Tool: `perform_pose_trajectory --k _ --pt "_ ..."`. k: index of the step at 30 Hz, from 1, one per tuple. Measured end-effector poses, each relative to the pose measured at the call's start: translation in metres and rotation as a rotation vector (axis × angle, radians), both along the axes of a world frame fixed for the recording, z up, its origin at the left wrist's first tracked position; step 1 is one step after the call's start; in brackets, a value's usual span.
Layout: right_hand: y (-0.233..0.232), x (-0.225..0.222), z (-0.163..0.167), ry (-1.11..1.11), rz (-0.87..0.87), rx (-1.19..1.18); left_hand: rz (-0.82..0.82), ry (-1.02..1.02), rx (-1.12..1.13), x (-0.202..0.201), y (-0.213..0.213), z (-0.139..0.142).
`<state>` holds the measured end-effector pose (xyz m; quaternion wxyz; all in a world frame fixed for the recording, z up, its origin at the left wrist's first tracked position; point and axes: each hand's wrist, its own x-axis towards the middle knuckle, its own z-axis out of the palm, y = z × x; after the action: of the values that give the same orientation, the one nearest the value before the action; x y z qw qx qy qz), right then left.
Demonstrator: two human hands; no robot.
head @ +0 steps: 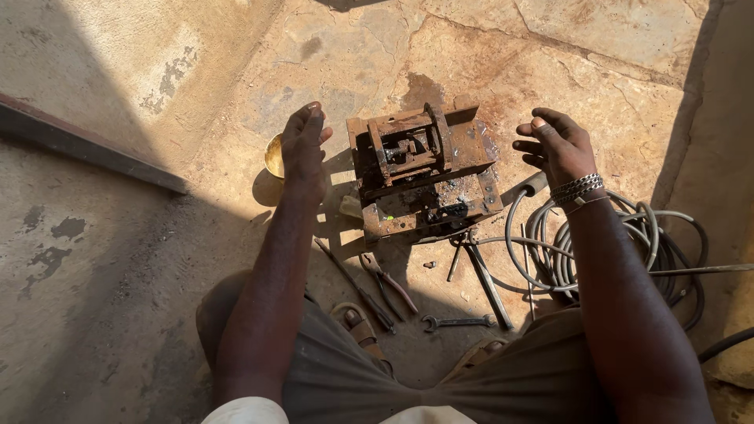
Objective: The person welds a metal part using a welding torch, then pours liquid from a plastic bottle onto the welded area. They use a wrench to tighten a bolt on the metal assembly.
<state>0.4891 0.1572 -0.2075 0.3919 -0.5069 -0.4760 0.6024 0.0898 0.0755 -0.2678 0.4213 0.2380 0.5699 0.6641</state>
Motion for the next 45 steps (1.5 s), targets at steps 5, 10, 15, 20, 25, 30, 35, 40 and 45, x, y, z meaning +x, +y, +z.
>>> perform_pose_trajectory --k 5,10,15,20,25,30,35,40,45 --pt "-0.036 0.057 0.002 -0.224 0.254 0.111 -0.006 0.591 -0.025 0.007 -0.02 0.016" --pt "-0.074 0.058 -0.019 -0.964 0.592 0.007 -0.472 1.115 -0.664 0.039 -0.04 0.013" --pt "-0.112 0.014 -0.092 -1.192 1.086 0.053 -1.375 1.259 -1.103 0.103 -0.098 -0.062" --pt "-0.158 -0.022 -0.16 -1.143 1.396 -0.112 -1.569 1.513 -0.84 0.179 -0.187 -0.155" --pt "-0.189 -0.04 -0.179 -1.426 1.489 0.028 -1.702 1.875 -0.55 0.194 -0.221 -0.189" --pt "-0.172 -0.031 -0.174 -1.477 1.102 -0.064 -1.728 1.88 -0.378 0.19 -0.206 -0.188" --pt "-0.142 0.01 -0.161 -1.508 0.96 -0.444 -1.796 1.464 -0.541 0.198 -0.185 -0.167" --pt "-0.146 0.046 -0.174 -1.508 0.924 -0.489 -1.595 1.064 -0.323 0.215 -0.145 -0.094" --pt "-0.155 0.089 -0.188 -1.47 0.909 -0.529 -1.163 0.636 -0.04 0.207 -0.106 0.03"
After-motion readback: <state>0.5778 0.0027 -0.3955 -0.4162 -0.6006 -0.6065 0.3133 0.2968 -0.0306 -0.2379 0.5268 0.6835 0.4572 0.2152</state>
